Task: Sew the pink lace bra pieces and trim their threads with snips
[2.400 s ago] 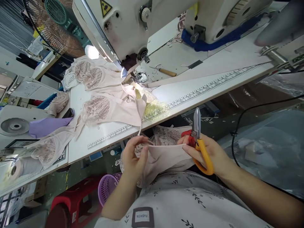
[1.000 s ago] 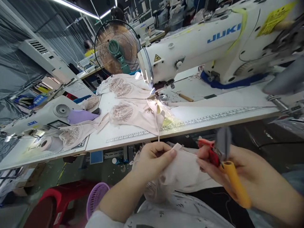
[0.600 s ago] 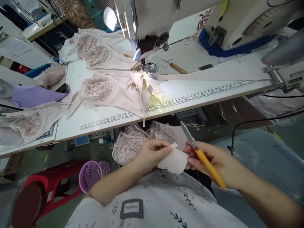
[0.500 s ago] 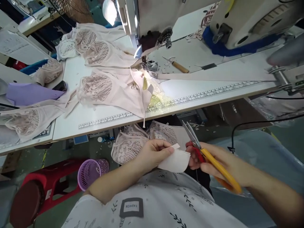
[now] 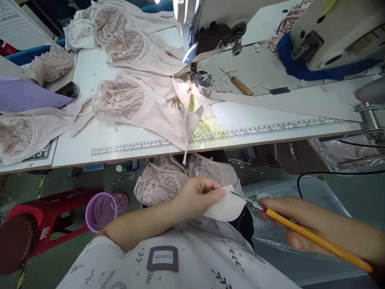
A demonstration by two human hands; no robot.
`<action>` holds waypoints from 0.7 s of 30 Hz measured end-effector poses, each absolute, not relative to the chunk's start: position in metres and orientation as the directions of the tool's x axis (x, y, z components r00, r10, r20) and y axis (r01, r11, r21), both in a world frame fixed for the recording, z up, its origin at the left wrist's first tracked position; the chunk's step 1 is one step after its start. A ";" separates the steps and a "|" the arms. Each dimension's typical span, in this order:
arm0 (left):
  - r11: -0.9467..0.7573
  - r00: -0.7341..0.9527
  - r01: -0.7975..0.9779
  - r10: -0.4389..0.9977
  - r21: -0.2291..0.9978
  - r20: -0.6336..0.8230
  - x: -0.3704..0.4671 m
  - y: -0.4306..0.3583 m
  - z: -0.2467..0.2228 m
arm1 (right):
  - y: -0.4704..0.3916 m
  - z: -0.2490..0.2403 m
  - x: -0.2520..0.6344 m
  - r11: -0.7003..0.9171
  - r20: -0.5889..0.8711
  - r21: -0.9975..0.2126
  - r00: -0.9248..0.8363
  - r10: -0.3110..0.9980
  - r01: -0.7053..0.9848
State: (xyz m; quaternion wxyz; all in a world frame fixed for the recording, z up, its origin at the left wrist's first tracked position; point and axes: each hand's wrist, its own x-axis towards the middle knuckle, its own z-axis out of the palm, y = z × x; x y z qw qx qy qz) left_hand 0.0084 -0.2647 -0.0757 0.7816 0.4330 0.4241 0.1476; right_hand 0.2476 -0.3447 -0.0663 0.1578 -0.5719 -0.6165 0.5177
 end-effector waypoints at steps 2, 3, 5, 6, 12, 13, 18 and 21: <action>0.565 0.599 0.167 0.593 0.808 -0.538 0.008 -0.265 -0.076 | -0.336 -0.061 0.256 -0.190 -0.513 -0.803 -0.492 0.703 0.565; 0.558 0.598 0.181 0.592 0.810 -0.541 0.008 -0.265 -0.077 | -0.333 -0.059 0.258 -0.200 -0.556 -0.788 -0.533 0.638 0.583; 0.548 0.598 0.199 0.589 0.812 -0.544 0.008 -0.265 -0.077 | -0.327 -0.054 0.258 -0.230 -0.615 -0.746 -0.515 0.597 0.625; 0.547 0.599 0.204 0.586 0.812 -0.546 0.009 -0.265 -0.077 | -0.325 -0.051 0.258 -0.238 -0.638 -0.727 -0.505 0.582 0.644; 0.553 0.610 0.208 0.571 0.807 -0.549 0.011 -0.265 -0.072 | -0.323 -0.043 0.256 -0.220 -0.697 -0.655 -0.467 0.544 0.723; 0.548 0.611 0.205 0.575 0.811 -0.543 0.011 -0.265 -0.071 | -0.323 -0.043 0.256 -0.220 -0.710 -0.637 -0.452 0.540 0.739; 0.512 0.620 0.213 0.588 0.832 -0.520 0.009 -0.264 -0.071 | -0.326 -0.047 0.257 -0.245 -0.732 -0.619 -0.435 0.524 0.746; 0.489 0.632 0.232 0.581 0.841 -0.512 0.008 -0.263 -0.072 | -0.329 -0.054 0.257 -0.282 -0.745 -0.622 -0.441 0.500 0.731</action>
